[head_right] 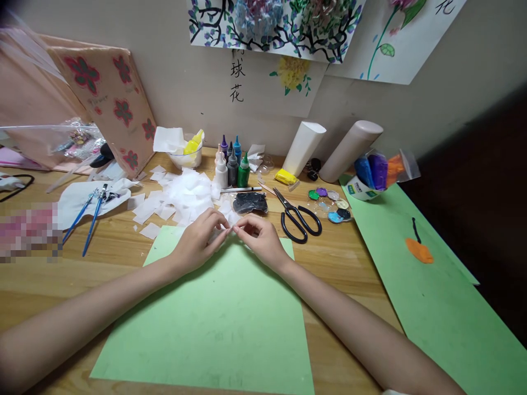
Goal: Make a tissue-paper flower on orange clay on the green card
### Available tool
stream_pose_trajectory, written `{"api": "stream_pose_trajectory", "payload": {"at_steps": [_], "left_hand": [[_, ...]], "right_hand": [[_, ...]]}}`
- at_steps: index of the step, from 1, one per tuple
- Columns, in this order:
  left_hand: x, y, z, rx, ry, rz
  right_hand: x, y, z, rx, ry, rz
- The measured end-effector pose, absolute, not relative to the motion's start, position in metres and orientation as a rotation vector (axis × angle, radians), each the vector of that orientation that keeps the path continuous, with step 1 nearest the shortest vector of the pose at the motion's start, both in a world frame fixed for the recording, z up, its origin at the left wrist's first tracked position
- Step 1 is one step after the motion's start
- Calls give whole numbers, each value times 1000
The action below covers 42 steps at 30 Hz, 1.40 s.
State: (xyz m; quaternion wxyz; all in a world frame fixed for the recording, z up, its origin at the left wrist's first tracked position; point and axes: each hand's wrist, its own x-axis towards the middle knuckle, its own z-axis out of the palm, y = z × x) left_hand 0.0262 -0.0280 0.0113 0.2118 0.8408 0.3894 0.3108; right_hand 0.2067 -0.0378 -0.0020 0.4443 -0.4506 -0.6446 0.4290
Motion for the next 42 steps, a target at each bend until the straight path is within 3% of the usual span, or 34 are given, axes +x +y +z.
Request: {"api": "stream_pose_trajectory", "payload": {"at_steps": [9, 17, 26, 30, 42], "left_hand": [[22, -11, 3, 1617, 1451, 1186], [24, -11, 2, 1529, 1458, 1257], [21, -13, 1, 1647, 1577, 1314], [21, -14, 4, 1741, 1503, 1283], [25, -25, 14, 2294, 991, 986]], "right_hand": [[207, -37, -3, -1260, -1449, 1007], [206, -38, -6, -1186, -1534, 1062], [199, -50, 3, -1006, -2322, 454], [197, -49, 2, -1026, -2380, 319], [207, -43, 0, -1135, -1817, 795]]}}
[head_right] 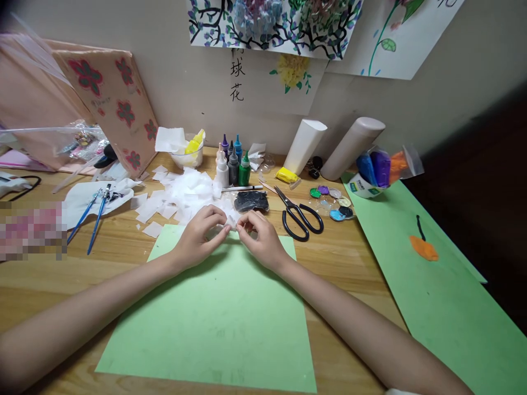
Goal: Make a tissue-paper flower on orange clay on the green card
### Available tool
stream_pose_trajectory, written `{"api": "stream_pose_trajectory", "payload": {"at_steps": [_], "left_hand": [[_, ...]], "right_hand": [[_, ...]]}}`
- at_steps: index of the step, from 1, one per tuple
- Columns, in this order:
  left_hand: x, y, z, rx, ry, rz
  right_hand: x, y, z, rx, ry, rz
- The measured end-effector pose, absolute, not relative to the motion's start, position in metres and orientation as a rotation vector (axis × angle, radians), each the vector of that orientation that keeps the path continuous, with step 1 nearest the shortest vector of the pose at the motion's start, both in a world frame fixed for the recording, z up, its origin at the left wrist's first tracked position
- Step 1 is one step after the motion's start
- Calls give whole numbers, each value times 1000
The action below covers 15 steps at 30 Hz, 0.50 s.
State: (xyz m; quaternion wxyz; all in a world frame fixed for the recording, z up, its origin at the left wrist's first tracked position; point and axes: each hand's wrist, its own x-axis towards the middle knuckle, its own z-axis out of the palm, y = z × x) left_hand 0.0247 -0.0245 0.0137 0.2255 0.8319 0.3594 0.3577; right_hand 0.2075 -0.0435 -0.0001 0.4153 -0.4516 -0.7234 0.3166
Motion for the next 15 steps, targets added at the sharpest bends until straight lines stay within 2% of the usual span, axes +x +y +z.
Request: {"api": "stream_pose_trajectory", "payload": {"at_steps": [8, 15], "left_hand": [[25, -25, 14, 2321, 973, 902], [25, -22, 11, 2245, 986, 1016]], "right_hand": [[206, -44, 3, -1133, -1819, 839], [206, -43, 4, -995, -1942, 794]]}}
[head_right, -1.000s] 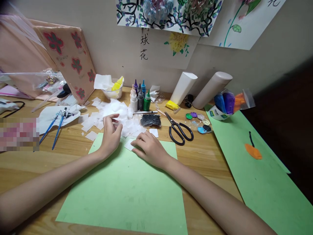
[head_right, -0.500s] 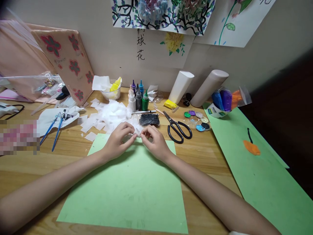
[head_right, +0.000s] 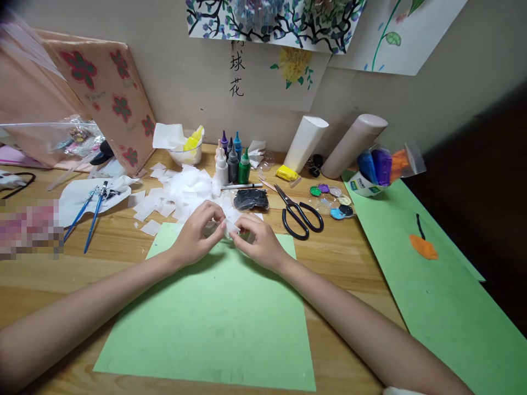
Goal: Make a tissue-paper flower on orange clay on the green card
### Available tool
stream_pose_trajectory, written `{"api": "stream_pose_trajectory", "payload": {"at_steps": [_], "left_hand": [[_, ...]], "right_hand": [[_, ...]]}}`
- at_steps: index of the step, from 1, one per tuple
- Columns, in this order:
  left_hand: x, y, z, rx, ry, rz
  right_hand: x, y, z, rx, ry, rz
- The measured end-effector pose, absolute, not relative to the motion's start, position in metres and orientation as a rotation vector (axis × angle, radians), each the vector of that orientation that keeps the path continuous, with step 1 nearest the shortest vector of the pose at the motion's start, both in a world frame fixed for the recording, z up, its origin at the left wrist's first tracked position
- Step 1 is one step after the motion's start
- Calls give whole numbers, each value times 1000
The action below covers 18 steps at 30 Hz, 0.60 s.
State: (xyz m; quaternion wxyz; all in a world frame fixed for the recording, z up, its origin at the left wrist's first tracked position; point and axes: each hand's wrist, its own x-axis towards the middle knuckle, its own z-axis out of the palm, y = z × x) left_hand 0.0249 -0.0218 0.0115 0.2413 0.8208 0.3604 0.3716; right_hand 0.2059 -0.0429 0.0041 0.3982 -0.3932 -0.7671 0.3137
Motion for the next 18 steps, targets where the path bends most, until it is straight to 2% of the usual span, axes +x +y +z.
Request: {"api": "stream_pose_trajectory", "payload": {"at_steps": [5, 18], "left_hand": [[25, -23, 11, 2291, 984, 925], [26, -20, 9, 2206, 1046, 985]], "right_hand": [[205, -44, 5, -982, -1898, 821], [206, -41, 1, -1018, -1878, 937]]}}
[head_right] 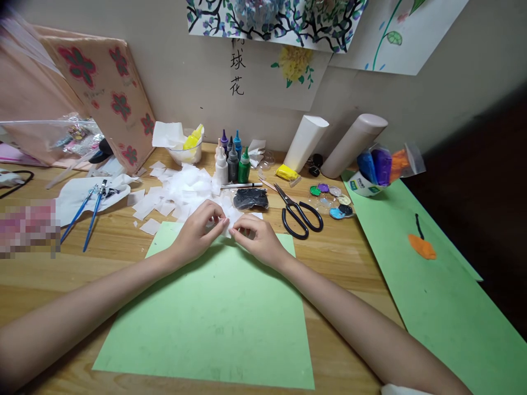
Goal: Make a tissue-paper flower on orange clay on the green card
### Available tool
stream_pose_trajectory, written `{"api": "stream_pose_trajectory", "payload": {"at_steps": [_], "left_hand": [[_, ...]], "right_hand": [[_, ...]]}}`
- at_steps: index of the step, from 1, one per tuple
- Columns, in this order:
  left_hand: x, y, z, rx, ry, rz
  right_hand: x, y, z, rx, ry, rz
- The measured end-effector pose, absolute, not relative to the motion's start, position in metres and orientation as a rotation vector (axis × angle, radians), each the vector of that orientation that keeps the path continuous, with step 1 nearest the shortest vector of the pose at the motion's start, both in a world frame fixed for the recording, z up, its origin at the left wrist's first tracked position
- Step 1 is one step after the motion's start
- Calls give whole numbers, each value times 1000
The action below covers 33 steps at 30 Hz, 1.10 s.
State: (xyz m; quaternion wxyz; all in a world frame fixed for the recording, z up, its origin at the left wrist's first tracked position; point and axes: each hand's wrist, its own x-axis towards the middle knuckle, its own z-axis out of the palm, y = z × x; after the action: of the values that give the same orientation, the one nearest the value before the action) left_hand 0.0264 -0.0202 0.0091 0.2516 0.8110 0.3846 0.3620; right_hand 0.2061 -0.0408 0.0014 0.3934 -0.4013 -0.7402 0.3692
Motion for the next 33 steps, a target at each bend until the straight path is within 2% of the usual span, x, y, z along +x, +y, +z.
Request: {"api": "stream_pose_trajectory", "payload": {"at_steps": [7, 14, 33], "left_hand": [[27, -24, 6, 2361, 1132, 1185], [28, -28, 8, 2452, 1160, 1016], [27, -27, 9, 2349, 1112, 1106]], "right_hand": [[205, -42, 0, -1128, -1731, 902], [205, -42, 1, -1069, -1729, 983], [206, -41, -1, -1073, -1791, 930]]}}
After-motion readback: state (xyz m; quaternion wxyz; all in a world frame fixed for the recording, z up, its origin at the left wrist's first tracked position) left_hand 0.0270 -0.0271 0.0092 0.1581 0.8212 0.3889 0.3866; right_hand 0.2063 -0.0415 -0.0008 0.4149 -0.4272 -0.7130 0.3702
